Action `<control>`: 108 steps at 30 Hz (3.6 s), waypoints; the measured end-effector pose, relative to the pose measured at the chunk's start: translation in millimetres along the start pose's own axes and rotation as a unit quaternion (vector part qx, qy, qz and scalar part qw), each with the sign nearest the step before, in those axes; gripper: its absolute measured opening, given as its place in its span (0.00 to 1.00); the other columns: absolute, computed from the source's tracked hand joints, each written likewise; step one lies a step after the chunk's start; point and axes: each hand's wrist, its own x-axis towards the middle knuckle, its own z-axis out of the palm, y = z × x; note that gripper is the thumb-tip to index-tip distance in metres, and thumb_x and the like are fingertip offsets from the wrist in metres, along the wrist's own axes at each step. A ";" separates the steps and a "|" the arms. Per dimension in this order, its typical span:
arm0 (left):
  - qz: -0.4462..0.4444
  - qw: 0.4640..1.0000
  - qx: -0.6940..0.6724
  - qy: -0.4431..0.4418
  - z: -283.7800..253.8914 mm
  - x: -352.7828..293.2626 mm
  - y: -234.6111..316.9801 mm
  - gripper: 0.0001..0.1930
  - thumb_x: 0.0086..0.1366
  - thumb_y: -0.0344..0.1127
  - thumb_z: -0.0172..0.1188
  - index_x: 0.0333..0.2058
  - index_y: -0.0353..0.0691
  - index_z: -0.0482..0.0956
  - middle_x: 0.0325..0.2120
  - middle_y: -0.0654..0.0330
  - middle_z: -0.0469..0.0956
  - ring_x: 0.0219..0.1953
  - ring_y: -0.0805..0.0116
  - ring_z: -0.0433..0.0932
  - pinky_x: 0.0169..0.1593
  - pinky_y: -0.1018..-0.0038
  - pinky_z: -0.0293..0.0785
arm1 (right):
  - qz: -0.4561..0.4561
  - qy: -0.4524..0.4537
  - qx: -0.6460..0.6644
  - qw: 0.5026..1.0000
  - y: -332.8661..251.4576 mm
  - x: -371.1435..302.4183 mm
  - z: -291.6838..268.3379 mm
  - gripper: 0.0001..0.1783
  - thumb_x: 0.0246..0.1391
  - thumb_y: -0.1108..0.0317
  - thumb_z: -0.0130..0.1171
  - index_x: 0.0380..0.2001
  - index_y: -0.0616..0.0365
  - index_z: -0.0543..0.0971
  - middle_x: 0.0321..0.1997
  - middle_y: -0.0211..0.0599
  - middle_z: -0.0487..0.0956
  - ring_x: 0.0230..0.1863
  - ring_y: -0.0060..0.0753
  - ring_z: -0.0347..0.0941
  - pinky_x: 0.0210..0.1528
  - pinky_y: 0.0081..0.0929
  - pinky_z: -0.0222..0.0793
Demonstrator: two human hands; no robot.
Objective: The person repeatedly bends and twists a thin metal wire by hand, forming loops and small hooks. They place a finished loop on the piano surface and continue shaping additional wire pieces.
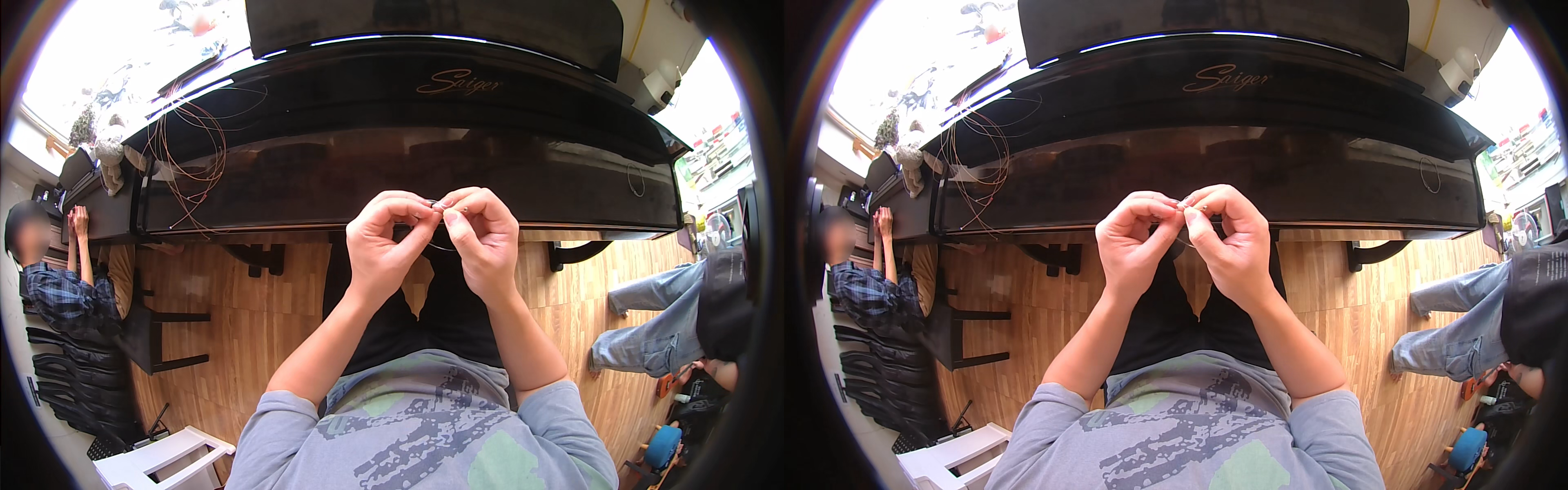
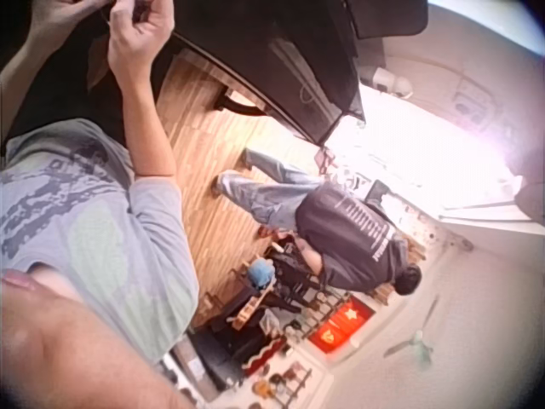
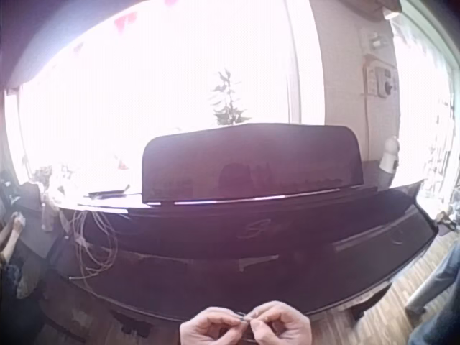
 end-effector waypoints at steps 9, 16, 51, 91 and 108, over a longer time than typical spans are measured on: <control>0.195 0.949 0.248 0.015 -11.7 5.7 7.8 0.10 0.43 0.23 0.72 0.26 0.42 0.84 0.39 0.54 0.78 0.48 0.57 0.77 0.48 0.66 0.75 | 0.124 0.019 0.018 0.992 -4.4 3.8 -3.3 0.06 0.60 0.69 0.58 0.34 0.61 0.77 0.30 0.26 0.77 0.28 0.11 0.67 0.32 0.10 0.64; -0.040 0.988 -0.147 -0.026 -27.8 1.7 1.3 0.07 0.53 0.18 0.66 0.29 0.36 0.81 0.42 0.55 0.76 0.45 0.68 0.76 0.47 0.73 0.73 | 0.145 -0.004 0.040 0.989 -3.4 7.5 -14.1 0.07 0.60 0.69 0.57 0.37 0.62 0.78 0.24 0.19 0.72 0.24 0.07 0.61 0.25 0.09 0.54; -0.183 0.962 -0.181 -0.093 -36.9 14.0 4.9 0.12 0.67 0.37 0.53 0.42 0.34 0.75 0.30 0.56 0.79 0.36 0.66 0.79 0.44 0.71 0.74 | 0.177 -0.045 0.078 0.980 -5.9 9.1 -14.5 0.06 0.58 0.72 0.58 0.37 0.62 0.79 0.31 0.25 0.78 0.30 0.09 0.68 0.33 0.10 0.63; -0.189 0.971 -0.008 -0.142 -28.6 16.4 29.9 0.08 0.64 0.32 0.61 0.36 0.32 0.80 0.25 0.65 0.78 0.26 0.83 0.74 0.30 0.85 0.72 | -0.030 -0.068 -0.300 0.951 -20.1 5.8 -6.4 0.08 0.48 0.80 0.57 0.33 0.62 0.80 0.27 0.31 0.75 0.24 0.20 0.69 0.25 0.17 0.65; -0.186 0.973 -0.024 -0.135 -24.8 15.3 30.4 0.05 0.64 0.28 0.59 0.34 0.32 0.80 0.22 0.64 0.77 0.21 0.82 0.73 0.25 0.86 0.69 | 0.206 -0.129 0.067 0.968 -22.4 5.9 -18.9 0.06 0.56 0.73 0.60 0.36 0.63 0.78 0.32 0.26 0.77 0.31 0.10 0.69 0.32 0.10 0.64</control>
